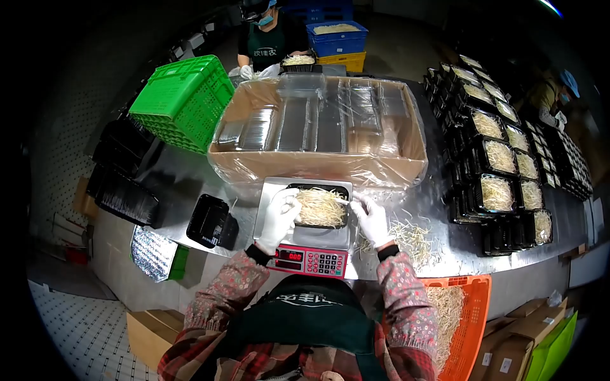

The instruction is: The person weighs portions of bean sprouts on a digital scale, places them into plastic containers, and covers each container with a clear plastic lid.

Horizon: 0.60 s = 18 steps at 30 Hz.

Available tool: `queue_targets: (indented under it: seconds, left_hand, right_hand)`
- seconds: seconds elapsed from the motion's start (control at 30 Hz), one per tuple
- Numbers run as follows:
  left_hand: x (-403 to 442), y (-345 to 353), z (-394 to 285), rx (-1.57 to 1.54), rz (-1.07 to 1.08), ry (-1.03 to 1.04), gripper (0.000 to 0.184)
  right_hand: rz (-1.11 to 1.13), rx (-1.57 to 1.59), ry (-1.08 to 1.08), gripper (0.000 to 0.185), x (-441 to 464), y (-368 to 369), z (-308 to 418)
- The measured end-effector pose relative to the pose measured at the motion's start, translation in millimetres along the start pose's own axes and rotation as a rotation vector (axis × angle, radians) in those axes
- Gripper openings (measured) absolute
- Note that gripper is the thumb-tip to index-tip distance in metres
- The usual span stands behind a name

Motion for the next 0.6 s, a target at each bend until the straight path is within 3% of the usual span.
queue_targets:
  seconds: [0.07, 0.13, 0.2, 0.23, 0.3, 0.37, 0.43, 0.5, 0.6]
  left_hand:
    - [13.9, -6.4, 11.0, 0.199, -0.04, 0.078, 0.023]
    - [30.1, -12.5, 11.5, 0.106, -0.082, 0.019, 0.018]
    - [50.6, -30.2, 2.7, 0.641, -0.241, 0.262, 0.017]
    - [40.9, -32.4, -16.1, 0.953, -0.309, 0.28, 0.023]
    - [40.4, -51.7, 2.8, 1.044, -0.31, 0.179, 0.024]
    - [39.4, -64.5, 26.3, 0.96, -0.308, 0.12, 0.027]
    - [31.5, -64.5, 25.2, 0.913, -0.309, 0.043, 0.03]
    - [35.1, -73.0, 48.8, 0.616, -0.222, 0.069, 0.031]
    - [37.0, -76.0, 61.5, 0.208, -0.221, -0.067, 0.027]
  right_hand:
    - [-0.079, -0.107, -0.129, 0.029, 21.3, 7.6, -11.9]
    - [-0.083, -0.261, -0.221, 0.026, 39.5, 15.0, 6.5]
    - [-0.028, -0.339, -0.146, 0.028, 47.7, 31.8, 12.9]
    - [-0.015, -0.36, -0.14, 0.029, 50.7, 40.4, 15.6]
    - [-0.001, -0.38, -0.083, 0.032, 50.7, 48.7, 13.8]
    - [0.073, -0.311, 0.076, 0.033, 52.1, 52.2, 6.9]
    - [0.115, 0.236, 0.231, 0.025, 60.3, 76.0, -43.5]
    - [0.174, 0.415, 0.313, 0.029, 60.2, 83.9, -51.2]
    - [0.164, 0.515, 0.363, 0.018, 60.3, 87.1, -59.2]
Point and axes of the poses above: each hand's wrist, its own x-axis towards the middle knuckle, its own y-axis out of the palm, z = x × y, the point moved 7 cm from there along x, towards the middle knuckle, and after that the axes turned 6 degrees about -x, right-handed, at the moved point
